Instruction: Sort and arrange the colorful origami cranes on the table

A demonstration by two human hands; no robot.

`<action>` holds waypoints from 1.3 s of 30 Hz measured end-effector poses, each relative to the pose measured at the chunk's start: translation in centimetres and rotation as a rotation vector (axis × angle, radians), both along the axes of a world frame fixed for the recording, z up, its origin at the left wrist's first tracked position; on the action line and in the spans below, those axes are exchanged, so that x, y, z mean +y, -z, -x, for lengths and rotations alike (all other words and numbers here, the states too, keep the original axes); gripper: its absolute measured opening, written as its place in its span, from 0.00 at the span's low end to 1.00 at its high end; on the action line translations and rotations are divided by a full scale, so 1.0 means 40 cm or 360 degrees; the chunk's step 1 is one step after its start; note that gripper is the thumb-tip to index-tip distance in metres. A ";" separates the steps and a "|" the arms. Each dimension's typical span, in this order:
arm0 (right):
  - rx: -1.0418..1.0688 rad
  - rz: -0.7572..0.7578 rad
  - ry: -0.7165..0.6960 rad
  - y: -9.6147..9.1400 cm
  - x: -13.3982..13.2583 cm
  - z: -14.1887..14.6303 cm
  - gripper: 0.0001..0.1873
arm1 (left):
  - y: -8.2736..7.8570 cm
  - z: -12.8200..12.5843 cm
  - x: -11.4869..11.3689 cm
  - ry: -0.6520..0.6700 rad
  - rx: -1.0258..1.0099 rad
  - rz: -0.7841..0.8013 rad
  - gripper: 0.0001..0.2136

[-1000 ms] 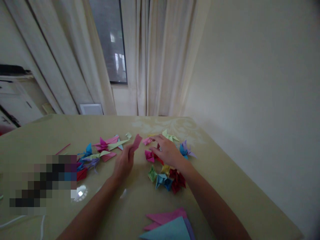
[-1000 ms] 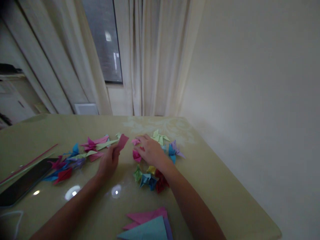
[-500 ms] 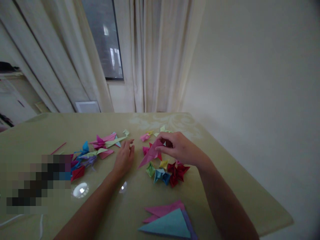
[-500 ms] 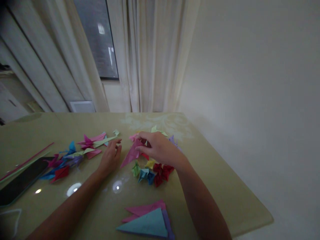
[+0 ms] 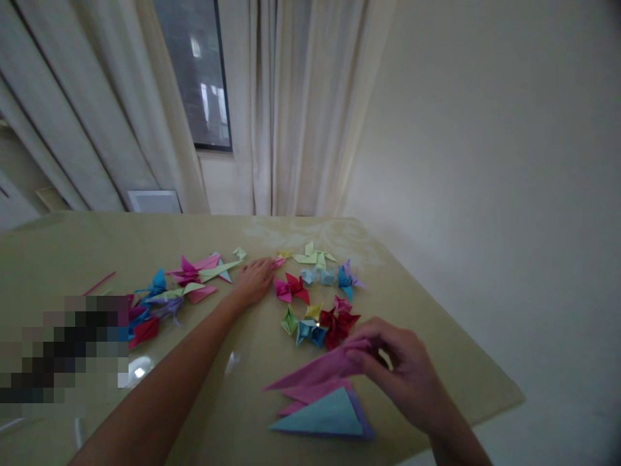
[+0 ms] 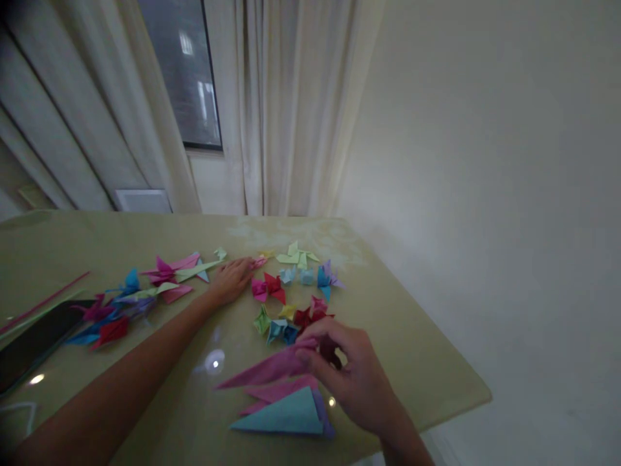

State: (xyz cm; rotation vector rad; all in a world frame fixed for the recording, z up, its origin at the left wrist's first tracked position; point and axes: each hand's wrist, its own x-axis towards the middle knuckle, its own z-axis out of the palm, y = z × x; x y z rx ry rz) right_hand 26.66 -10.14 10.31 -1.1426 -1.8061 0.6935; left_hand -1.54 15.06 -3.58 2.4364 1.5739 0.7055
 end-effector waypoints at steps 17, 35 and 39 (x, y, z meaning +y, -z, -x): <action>-0.0389 -0.0250 0.0729 0.330 -0.109 0.021 0.08 | 0.020 0.058 -0.052 -0.0201 -0.1001 -0.0198 0.21; -0.1153 -0.0859 -0.0525 -0.050 0.237 0.242 0.13 | -0.086 0.035 -0.362 0.0305 -0.1091 -0.0904 0.17; -0.1276 -0.0825 -0.0675 -0.059 0.295 0.282 0.08 | -0.079 0.028 -0.359 0.0153 -0.1466 -0.0598 0.14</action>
